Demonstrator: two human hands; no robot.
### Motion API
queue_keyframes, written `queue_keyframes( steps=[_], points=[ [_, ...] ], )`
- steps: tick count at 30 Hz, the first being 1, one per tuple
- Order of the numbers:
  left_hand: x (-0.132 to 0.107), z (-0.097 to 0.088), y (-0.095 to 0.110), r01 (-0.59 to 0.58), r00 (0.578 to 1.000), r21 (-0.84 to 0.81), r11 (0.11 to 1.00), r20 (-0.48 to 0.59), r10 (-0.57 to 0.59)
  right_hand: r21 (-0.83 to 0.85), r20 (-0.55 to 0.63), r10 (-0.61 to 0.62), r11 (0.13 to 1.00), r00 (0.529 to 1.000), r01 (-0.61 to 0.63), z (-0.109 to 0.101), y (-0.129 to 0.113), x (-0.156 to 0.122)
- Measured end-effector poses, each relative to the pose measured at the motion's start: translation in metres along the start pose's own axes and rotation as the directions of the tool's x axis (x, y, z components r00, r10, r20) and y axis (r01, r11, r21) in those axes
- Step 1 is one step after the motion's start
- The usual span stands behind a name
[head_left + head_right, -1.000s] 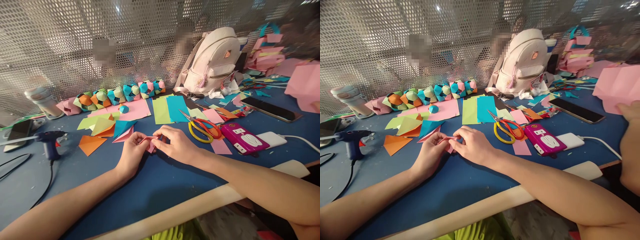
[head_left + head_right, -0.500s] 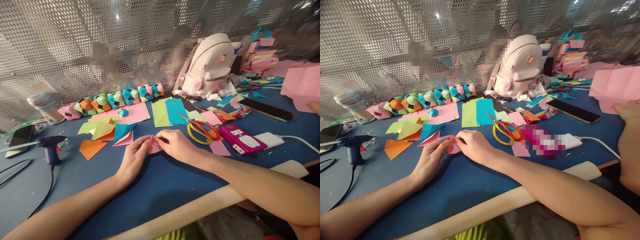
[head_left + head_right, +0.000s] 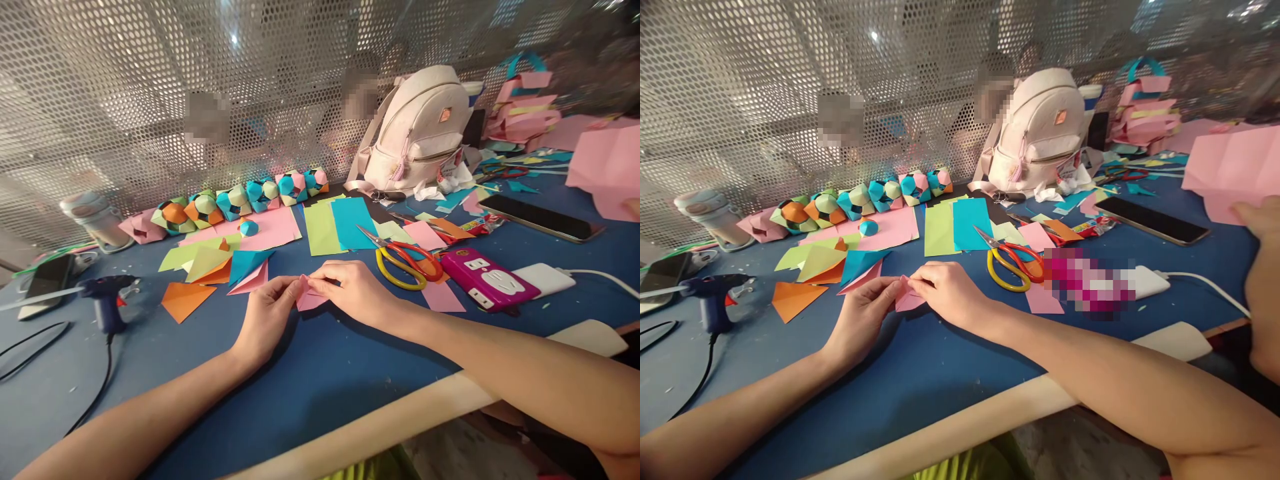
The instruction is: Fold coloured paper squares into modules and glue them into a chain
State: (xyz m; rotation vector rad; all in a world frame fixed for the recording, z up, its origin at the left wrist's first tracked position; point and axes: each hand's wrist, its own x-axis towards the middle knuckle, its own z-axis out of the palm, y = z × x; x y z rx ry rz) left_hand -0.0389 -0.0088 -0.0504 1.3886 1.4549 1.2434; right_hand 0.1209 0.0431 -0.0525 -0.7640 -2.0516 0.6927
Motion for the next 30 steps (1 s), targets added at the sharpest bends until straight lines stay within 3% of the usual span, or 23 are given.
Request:
queue_keyframes(
  steps=[20,30],
  points=[
    [0.0005,-0.0016,-0.0058,0.008,1.000,-0.058,0.998,-0.001,-0.008,0.104,0.003,0.077,0.992,0.997,-0.077,-0.0004,-0.0067,0.0013],
    [0.0003,-0.0005,-0.0073,0.014,1.000,-0.075,0.997,-0.003,-0.014,0.107,-0.027,0.054,0.993,0.998,-0.051,0.0027,-0.0034,0.0003]
  ],
)
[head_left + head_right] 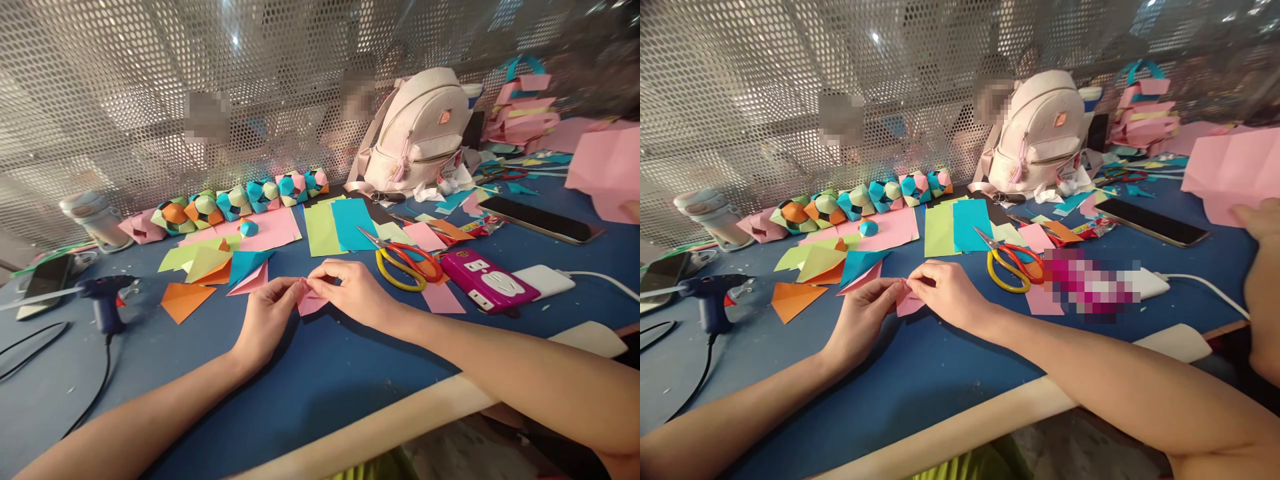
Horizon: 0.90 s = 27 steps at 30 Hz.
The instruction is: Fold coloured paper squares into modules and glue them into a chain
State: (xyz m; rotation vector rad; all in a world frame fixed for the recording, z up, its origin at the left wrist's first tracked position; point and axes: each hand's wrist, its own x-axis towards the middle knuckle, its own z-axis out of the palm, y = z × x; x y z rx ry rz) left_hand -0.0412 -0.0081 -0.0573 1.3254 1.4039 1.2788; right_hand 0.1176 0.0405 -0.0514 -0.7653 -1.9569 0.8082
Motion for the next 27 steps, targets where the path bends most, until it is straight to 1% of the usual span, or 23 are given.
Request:
queue_keyframes(
  steps=[6,11,19,23,27],
  points=[
    [-0.0013,0.0001,0.0026,0.005,1.000,0.011,1.000,0.001,-0.005,0.043,-0.005,0.024,0.999,1.000,-0.024,-0.0007,-0.0024,0.0003],
    [-0.0021,0.0011,0.0042,0.002,1.000,0.012,1.000,-0.009,-0.002,0.024,-0.009,0.026,0.999,1.000,-0.026,-0.0016,-0.0044,0.0004],
    [-0.0044,0.0033,0.0086,-0.046,0.998,0.063,0.997,-0.036,0.048,0.032,-0.014,0.022,0.999,1.000,-0.021,-0.0001,-0.0060,-0.0009],
    [-0.0056,0.0040,0.0086,-0.069,0.996,0.105,0.992,-0.046,0.074,0.020,-0.027,-0.015,1.000,1.000,0.016,0.0024,-0.0048,-0.0025],
    [-0.0075,0.0047,0.0076,-0.126,0.991,0.103,0.987,-0.033,0.130,-0.005,-0.042,-0.075,0.997,0.996,0.075,0.0035,-0.0060,-0.0046]
  ],
)
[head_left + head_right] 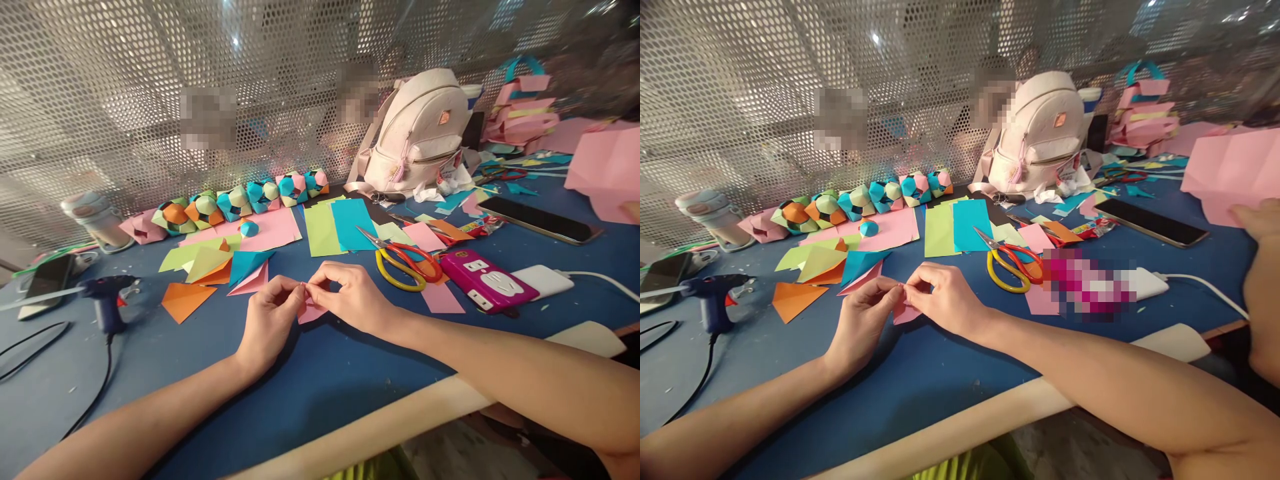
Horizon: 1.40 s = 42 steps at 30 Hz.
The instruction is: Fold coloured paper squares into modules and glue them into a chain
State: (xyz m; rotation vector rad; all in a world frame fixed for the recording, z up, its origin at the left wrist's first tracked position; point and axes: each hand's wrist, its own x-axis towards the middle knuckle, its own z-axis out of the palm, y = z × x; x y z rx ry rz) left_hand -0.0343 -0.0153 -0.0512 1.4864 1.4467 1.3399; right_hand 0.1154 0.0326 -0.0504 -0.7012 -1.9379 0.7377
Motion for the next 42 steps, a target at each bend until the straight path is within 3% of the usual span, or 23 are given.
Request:
queue_keyframes(
  steps=[8,21,26,30,42],
  points=[
    [0.0002,-0.0010,0.0002,0.021,1.000,-0.014,1.000,0.014,-0.021,-0.008,-0.017,-0.072,0.997,0.997,0.071,0.0003,-0.0001,0.0004],
    [0.0034,-0.0058,0.0014,-0.107,0.993,0.054,0.993,0.059,0.104,-0.079,0.017,-0.183,0.980,0.983,0.184,0.0001,0.0063,-0.0010],
    [0.0034,-0.0066,0.0011,-0.127,0.992,0.062,0.990,0.007,0.127,0.056,0.080,0.035,0.998,0.996,-0.039,-0.0038,0.0004,0.0015],
    [0.0064,-0.0070,-0.0018,-0.129,0.991,0.052,0.990,-0.031,0.131,0.028,0.168,0.199,0.978,0.966,-0.206,-0.0041,-0.0006,0.0027],
    [0.0076,-0.0060,-0.0035,-0.159,0.985,0.112,0.981,-0.043,0.165,-0.004,0.161,0.202,0.979,0.966,-0.204,0.0001,0.0055,0.0018]
  ],
)
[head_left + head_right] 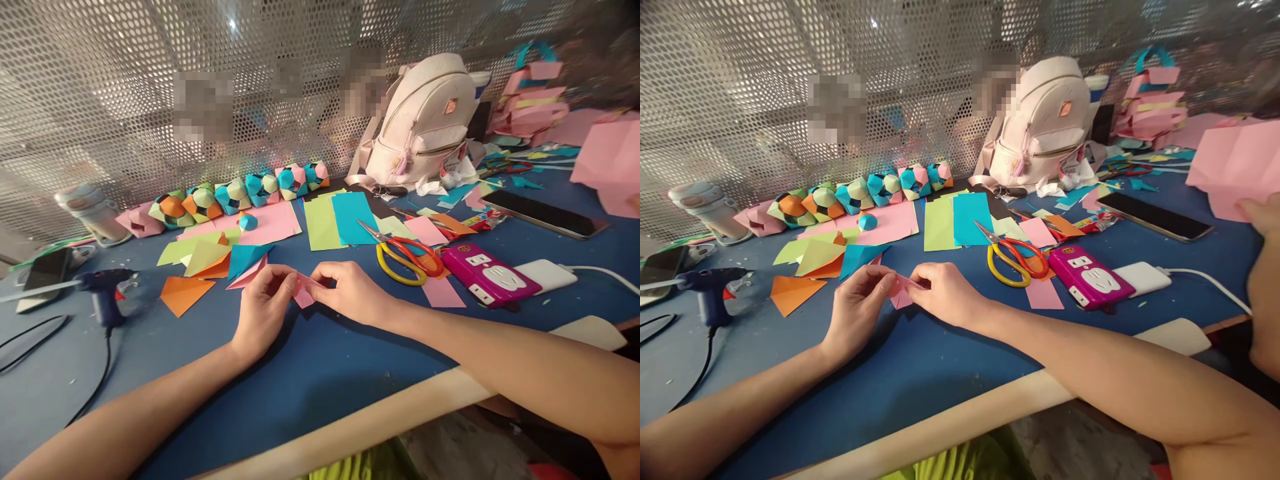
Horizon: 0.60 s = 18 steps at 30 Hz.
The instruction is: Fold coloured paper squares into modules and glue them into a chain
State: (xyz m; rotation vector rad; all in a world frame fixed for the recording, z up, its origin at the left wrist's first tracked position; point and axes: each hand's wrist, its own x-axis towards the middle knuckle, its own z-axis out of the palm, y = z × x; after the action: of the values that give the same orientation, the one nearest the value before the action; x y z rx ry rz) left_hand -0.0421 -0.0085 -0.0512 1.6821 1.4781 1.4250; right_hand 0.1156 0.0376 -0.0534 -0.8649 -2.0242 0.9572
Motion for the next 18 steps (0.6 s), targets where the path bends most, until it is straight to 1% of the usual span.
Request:
queue_keyframes(
  steps=[2,4,9,11,13,15,18],
  points=[
    [-0.0004,0.0003,-0.0010,-0.001,1.000,0.002,1.000,0.002,0.001,0.006,-0.017,-0.018,1.000,1.000,0.018,-0.0005,-0.0007,-0.0003],
    [-0.0009,0.0008,-0.0012,0.016,1.000,-0.034,0.999,0.016,-0.016,0.012,-0.036,-0.027,1.000,0.999,0.028,-0.0015,-0.0018,-0.0005],
    [-0.0013,0.0011,0.0028,0.151,0.986,-0.195,0.969,0.098,-0.133,0.051,-0.037,-0.011,0.999,0.999,0.013,-0.0045,-0.0025,0.0002],
    [-0.0010,0.0007,0.0042,0.195,0.977,-0.187,0.963,0.128,-0.173,0.054,-0.046,-0.021,0.998,0.999,0.023,-0.0045,-0.0011,0.0005],
    [-0.0008,0.0002,0.0044,0.214,0.971,-0.147,0.966,0.136,-0.195,0.038,-0.063,-0.042,0.998,0.997,0.044,-0.0036,0.0006,0.0005],
    [-0.0007,0.0001,0.0039,0.220,0.971,-0.126,0.967,0.121,-0.205,0.010,-0.076,-0.067,0.998,0.995,0.068,-0.0022,0.0019,0.0001],
    [-0.0008,0.0008,0.0034,0.235,0.970,-0.140,0.962,0.094,-0.223,-0.044,-0.083,-0.116,0.993,0.990,0.112,-0.0004,0.0024,-0.0007]
  ],
)
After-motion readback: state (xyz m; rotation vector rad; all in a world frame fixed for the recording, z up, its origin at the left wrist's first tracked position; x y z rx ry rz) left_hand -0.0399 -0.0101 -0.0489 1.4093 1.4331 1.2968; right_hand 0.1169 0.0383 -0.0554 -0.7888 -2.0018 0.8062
